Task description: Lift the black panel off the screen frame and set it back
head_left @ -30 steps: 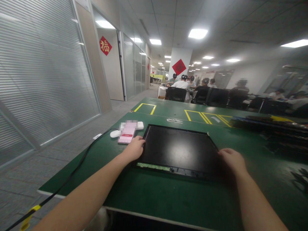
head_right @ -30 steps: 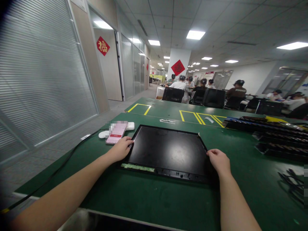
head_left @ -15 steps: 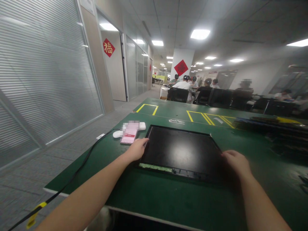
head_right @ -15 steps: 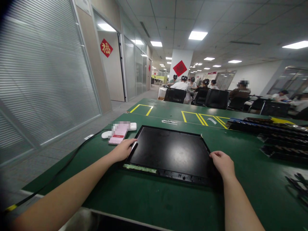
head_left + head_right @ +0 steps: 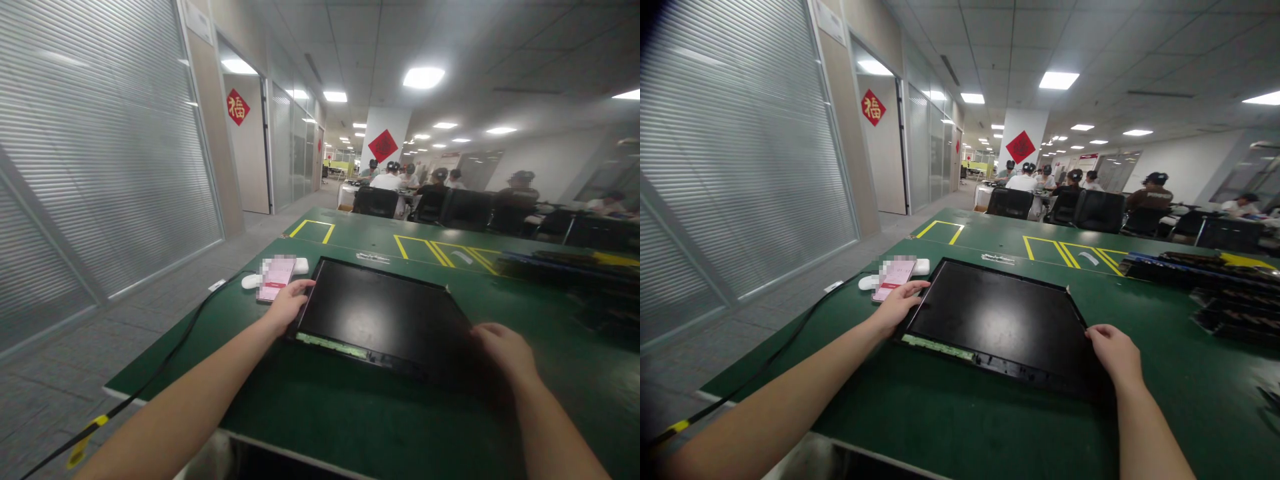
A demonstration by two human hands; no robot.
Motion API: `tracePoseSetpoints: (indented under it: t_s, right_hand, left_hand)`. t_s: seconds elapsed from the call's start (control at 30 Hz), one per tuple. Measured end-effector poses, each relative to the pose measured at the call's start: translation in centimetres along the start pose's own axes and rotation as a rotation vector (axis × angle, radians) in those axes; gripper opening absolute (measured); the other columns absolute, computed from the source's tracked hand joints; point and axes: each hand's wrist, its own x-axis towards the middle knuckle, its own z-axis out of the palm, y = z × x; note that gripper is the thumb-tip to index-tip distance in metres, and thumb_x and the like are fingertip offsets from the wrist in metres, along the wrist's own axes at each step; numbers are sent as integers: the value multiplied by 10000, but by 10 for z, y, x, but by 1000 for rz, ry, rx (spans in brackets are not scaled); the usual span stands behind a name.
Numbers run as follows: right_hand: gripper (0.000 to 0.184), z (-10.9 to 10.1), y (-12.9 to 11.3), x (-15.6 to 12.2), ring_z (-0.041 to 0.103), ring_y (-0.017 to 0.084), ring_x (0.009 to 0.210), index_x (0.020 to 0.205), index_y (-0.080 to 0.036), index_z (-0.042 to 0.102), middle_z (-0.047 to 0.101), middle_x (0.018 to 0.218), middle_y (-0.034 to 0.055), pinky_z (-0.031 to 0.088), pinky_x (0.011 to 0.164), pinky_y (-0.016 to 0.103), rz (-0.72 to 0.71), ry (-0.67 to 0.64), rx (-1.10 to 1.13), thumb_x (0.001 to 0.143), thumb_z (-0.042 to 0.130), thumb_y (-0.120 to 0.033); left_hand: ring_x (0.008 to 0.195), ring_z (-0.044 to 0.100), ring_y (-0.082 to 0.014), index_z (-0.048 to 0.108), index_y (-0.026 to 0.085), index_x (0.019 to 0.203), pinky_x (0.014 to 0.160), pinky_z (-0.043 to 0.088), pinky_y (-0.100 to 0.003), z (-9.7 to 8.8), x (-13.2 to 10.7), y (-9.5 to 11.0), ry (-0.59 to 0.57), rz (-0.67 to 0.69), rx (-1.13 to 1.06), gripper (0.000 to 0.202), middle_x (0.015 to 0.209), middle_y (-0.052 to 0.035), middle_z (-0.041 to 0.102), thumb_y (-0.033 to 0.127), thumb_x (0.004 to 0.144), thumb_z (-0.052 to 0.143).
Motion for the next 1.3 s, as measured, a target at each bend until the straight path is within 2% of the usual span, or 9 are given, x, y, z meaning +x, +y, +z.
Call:
tracePoseSetpoints:
  t_s: [0.1,0.2,0.5,0.7,0.8,0.93,1.07,1.17,1.3]
  right_hand:
    - [295,2,3,3,633,284,820,793,-221,733,738,896,98,454,701,370,-8,5,-9,700,552,-435]
    - [276,3,4,4,639,281,798,767,-226,732,739,871,98,456,689,368,-32,21,-6,698,554,-425]
    - [231,4,4,4,644,272,742,729,-226,740,741,826,92,453,656,364,-44,54,10,695,579,-390]
    - [245,5,5,4,638,274,800,759,-223,733,738,860,89,448,695,359,-47,33,-3,713,560,-390]
    - [255,6,5,3,635,271,805,763,-225,734,734,851,85,446,696,354,-48,42,4,711,555,-398]
    - [251,7,7,3,632,267,785,742,-228,735,732,831,82,446,683,353,-66,56,24,693,564,-405]
    - [249,6,7,4,630,267,767,731,-230,736,733,824,82,445,670,356,-58,58,26,683,568,-407]
    - [236,6,6,3,630,266,765,711,-235,734,734,810,82,446,669,354,-61,65,31,677,565,-396]
    - [235,6,4,1,635,267,776,705,-235,729,733,808,81,450,676,353,-66,70,44,670,561,-396]
  left_hand:
    - [771,699,-166,665,180,1059,632,553,-254,3,0,2,68,-94,-76,430,1124,-74,723,10,677,566]
    - [721,696,-147,633,184,1091,610,553,-243,5,0,3,89,-169,-179,421,1077,-65,730,13,709,585]
    - [751,736,-198,574,203,1247,645,596,-311,3,-2,-1,30,-208,-241,593,1052,-74,747,116,703,795]
    - [709,729,-188,697,149,1142,626,557,-262,3,-5,4,-69,-194,-169,400,875,-81,781,217,757,785]
    - [698,727,-183,729,150,1102,635,554,-261,2,-5,5,-74,-189,-141,351,850,-76,786,163,752,746]
    - [653,724,-191,743,159,1094,621,561,-282,2,-5,7,-100,-220,-132,399,820,-63,788,91,708,669]
    - [761,742,-220,761,176,1063,677,567,-300,0,-5,8,-88,-206,-110,355,860,-65,794,158,720,673]
    - [904,736,-265,764,178,1053,761,569,-344,-2,-4,7,-75,-155,-51,341,948,-81,795,283,729,742]
    - [954,724,-285,763,170,1032,838,552,-378,-3,-7,7,-124,-139,4,411,974,-97,790,332,660,826]
